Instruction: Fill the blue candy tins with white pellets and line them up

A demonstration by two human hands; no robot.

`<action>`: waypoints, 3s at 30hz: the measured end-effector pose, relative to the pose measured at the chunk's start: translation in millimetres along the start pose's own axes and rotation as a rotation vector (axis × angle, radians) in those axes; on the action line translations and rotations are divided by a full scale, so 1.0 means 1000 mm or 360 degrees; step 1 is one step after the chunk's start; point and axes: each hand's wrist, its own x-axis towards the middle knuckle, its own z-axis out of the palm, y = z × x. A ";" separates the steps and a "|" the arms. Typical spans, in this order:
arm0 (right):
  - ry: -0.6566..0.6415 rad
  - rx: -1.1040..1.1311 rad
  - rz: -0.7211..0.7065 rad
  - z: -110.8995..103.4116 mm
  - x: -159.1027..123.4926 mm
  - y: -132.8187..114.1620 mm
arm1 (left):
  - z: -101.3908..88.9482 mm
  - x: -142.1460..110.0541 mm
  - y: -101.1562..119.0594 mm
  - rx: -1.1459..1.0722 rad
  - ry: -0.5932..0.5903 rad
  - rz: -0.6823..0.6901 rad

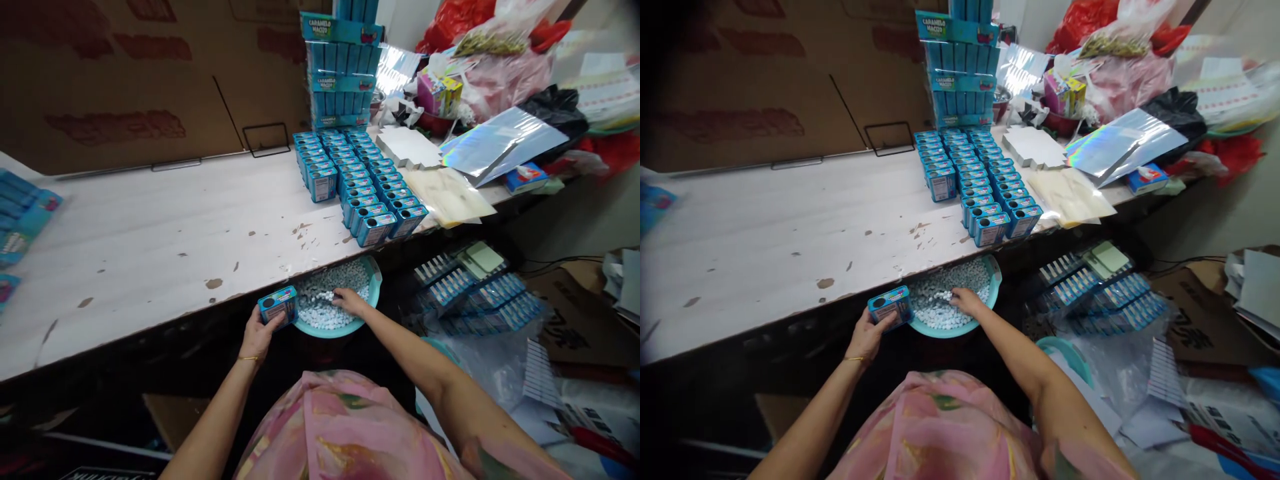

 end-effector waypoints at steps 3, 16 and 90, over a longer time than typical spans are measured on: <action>0.0055 0.0170 -0.0117 -0.028 -0.017 -0.002 | -0.001 0.001 0.008 0.0263 -0.0044 0.0116; 0.0097 -0.0714 -0.0359 -0.130 -0.057 -0.083 | 0.041 0.013 0.017 0.0812 -0.0109 0.0481; -0.0128 -0.0856 0.0096 -0.098 -0.052 -0.035 | 0.027 0.013 0.001 0.0493 0.0028 0.0386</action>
